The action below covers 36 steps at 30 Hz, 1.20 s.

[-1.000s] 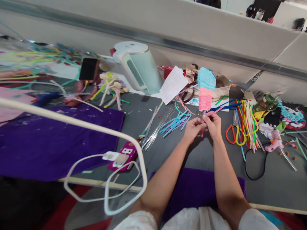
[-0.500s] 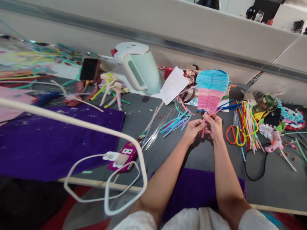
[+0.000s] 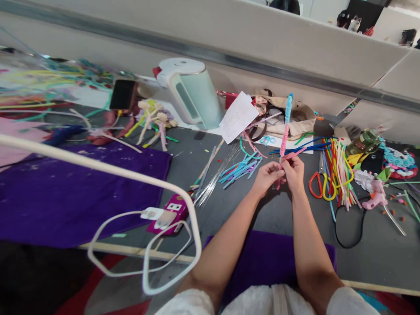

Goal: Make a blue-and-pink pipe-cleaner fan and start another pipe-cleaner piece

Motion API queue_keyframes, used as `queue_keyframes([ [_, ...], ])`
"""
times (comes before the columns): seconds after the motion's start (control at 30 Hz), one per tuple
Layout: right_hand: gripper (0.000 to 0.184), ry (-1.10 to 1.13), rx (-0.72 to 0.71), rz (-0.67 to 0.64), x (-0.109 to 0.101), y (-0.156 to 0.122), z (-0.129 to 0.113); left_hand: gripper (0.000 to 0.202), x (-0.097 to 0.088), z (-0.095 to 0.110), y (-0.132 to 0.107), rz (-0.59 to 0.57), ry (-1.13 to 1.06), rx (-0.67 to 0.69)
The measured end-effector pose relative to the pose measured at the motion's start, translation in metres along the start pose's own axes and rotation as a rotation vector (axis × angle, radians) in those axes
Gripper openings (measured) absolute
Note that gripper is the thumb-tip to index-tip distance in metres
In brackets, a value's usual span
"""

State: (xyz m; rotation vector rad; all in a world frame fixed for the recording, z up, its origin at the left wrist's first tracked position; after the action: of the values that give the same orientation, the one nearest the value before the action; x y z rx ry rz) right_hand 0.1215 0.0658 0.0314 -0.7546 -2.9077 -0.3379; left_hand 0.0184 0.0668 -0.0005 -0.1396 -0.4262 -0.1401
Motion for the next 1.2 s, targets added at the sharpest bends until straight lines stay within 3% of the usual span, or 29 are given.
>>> queue_keyframes([
  [0.13,0.017,-0.072,-0.063,0.011,0.0,0.001,0.0,0.042,-0.005,0.0,0.003,0.066,0.043,0.064],
  [0.37,0.023,0.11,0.15,-0.006,0.003,-0.002,0.005,0.04,-0.007,0.0,0.003,0.068,0.044,0.045],
  [0.6,0.026,0.281,0.359,-0.106,0.009,-0.009,0.005,0.044,-0.003,-0.001,-0.001,-0.057,-0.032,-0.028],
  [0.77,0.027,0.224,0.286,-0.086,0.007,-0.009,0.004,0.043,-0.001,-0.002,-0.002,-0.102,-0.032,-0.047],
  [1.0,0.022,0.081,0.019,0.038,0.0,0.001,0.005,0.042,-0.004,-0.001,0.004,0.07,0.001,0.065],
  [1.2,0.021,0.119,0.17,0.031,0.003,-0.001,0.006,0.037,-0.008,0.0,0.003,0.096,0.045,0.093],
])
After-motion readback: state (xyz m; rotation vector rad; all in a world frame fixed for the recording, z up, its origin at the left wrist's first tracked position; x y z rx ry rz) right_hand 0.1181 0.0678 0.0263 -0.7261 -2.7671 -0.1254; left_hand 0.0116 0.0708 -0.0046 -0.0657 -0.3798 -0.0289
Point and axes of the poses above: each hand's wrist, its own y-axis towards the middle knuckle, its own x-axis out of the palm, z = x × y, the point moved 5 cm from there along y, towards the middle knuckle, and after that the axes turned 13 degrees about z, right-handed, at the moved point
